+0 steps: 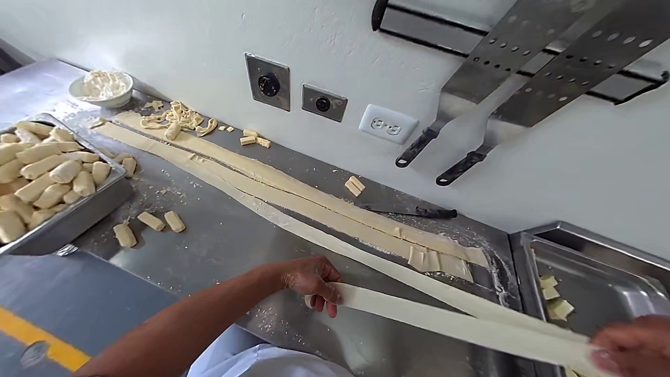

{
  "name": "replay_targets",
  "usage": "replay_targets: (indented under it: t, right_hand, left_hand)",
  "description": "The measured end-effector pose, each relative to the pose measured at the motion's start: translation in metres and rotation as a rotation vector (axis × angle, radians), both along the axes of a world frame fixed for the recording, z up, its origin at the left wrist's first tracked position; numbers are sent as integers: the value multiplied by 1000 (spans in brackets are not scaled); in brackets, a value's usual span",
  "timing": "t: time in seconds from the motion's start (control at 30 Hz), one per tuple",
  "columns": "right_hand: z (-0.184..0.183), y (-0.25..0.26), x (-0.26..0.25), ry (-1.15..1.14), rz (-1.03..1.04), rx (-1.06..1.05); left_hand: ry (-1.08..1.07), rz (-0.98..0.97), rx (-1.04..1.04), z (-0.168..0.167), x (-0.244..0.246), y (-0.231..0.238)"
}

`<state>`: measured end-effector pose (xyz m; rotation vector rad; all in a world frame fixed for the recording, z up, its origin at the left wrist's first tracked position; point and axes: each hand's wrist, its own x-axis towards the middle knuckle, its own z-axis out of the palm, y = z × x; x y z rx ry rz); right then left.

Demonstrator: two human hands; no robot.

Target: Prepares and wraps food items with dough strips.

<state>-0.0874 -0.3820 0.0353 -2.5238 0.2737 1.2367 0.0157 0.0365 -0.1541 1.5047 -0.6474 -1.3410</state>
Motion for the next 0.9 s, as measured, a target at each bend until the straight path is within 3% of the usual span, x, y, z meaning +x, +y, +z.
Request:
replay_targets:
  t: [0.1, 0.17, 0.27, 0.33, 0.43, 0.5, 0.57, 0.67, 0.73, 0.8, 0.9]
  right_hand:
    - [-115, -11, -11, 63, 161, 35]
    - [-181, 1, -24, 26, 99, 31]
    - [-226, 28, -38, -168, -155, 103]
    - [-238, 38, -46, -297, -240, 122]
    - [-241, 57, -44, -623, -117, 205]
    - [-235, 98, -24, -810, 13, 371]
    - [-233, 157, 5, -858, 100, 584]
    - [-231, 237, 60, -462, 227, 907]
    - [-238, 274, 86, -193, 200, 1084]
    - [-242, 288, 102, -35, 200, 1129]
    - [-245, 282, 108, 29, 269, 1043]
  left_hand:
    - [-25, 58, 136, -34, -2, 9]
    - [-51, 77, 217, -49, -5, 15]
    - [-47, 105, 280, -58, -6, 30]
    - [-14, 131, 314, -60, -5, 42]
    - [-5, 137, 376, -57, -2, 54]
    - [-39, 88, 430, -50, -3, 55]
    - [-97, 1, 479, -37, 1, 51]
    - [-186, -86, 520, -18, 8, 47]
    - [-235, -108, 574, -6, 12, 52]
    - [-248, -133, 647, 4, 19, 63]
    - [-195, -97, 661, 0, 24, 88]
